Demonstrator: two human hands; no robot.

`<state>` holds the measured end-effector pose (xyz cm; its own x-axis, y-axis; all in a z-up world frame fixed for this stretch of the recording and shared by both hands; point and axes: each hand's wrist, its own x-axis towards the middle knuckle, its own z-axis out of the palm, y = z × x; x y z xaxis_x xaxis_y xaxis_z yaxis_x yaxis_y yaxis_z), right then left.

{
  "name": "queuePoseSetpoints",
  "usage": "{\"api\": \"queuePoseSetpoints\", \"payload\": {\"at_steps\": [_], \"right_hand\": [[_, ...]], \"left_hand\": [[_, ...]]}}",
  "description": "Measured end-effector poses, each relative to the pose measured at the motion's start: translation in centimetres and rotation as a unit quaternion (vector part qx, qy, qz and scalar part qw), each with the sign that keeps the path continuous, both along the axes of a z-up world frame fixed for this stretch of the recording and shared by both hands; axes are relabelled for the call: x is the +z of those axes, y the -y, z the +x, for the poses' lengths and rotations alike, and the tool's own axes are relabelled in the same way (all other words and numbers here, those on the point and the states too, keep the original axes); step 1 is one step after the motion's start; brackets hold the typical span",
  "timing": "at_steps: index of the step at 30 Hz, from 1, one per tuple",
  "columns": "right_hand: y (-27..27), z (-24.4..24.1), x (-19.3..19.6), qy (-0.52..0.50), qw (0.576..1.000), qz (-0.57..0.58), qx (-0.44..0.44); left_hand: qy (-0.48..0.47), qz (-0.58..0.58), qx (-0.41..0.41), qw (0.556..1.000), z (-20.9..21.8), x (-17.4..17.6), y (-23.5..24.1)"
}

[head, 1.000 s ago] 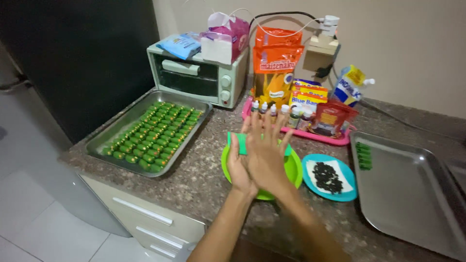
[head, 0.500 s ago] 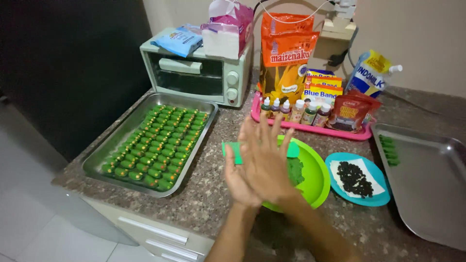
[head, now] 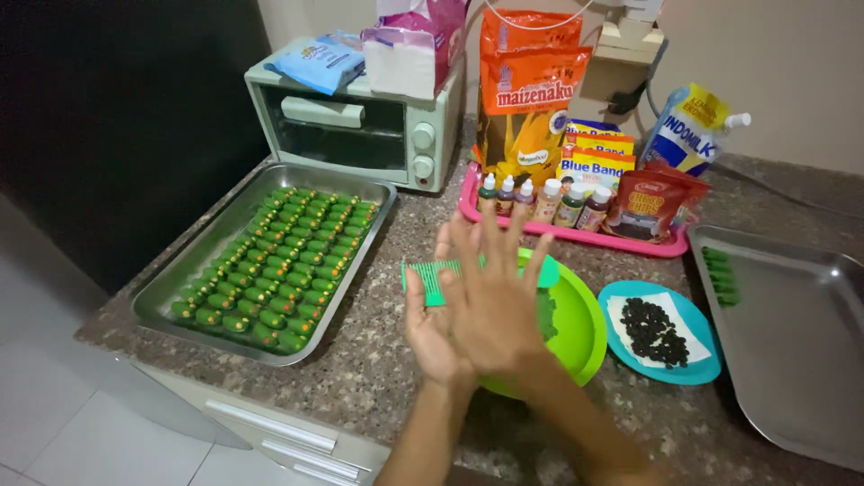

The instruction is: Shaping green dough into small decorative pastries using a comb for texture and adding seeds on top

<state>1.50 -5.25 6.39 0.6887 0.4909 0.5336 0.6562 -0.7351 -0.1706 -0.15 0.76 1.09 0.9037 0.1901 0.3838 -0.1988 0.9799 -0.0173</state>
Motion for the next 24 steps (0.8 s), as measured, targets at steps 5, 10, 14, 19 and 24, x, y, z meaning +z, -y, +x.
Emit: {"api": "queuePoseSetpoints", "payload": {"at_steps": [5, 10, 14, 19, 24], "right_hand": [[0.4, 0.8, 0.8, 0.052, 0.998, 0.025, -0.006], [3.2, -0.6, 3.9, -0.123, 0.972, 0.181, 0.087], [5.6, -0.2, 1.4, -0.083, 0.957, 0.167, 0.224], [5.7, -1.6, -0.2, -0.066, 0.941, 0.165, 0.289], [5.7, -1.6, -0.7, -0.034, 0.951, 0.149, 0.268]], "left_hand": [[0.015, -0.019, -0.022, 0.999, -0.6, -0.3, 0.9], [0.023, -0.03, -0.035, 0.999, -0.7, -0.5, -0.2], [0.041, -0.031, -0.039, 0.998, 0.0, -1.4, -1.1], [0.005, -0.024, -0.051, 0.998, -0.5, -0.8, -0.6], [-0.044, 0.016, -0.03, 0.998, -0.5, -0.4, 0.1]]}}
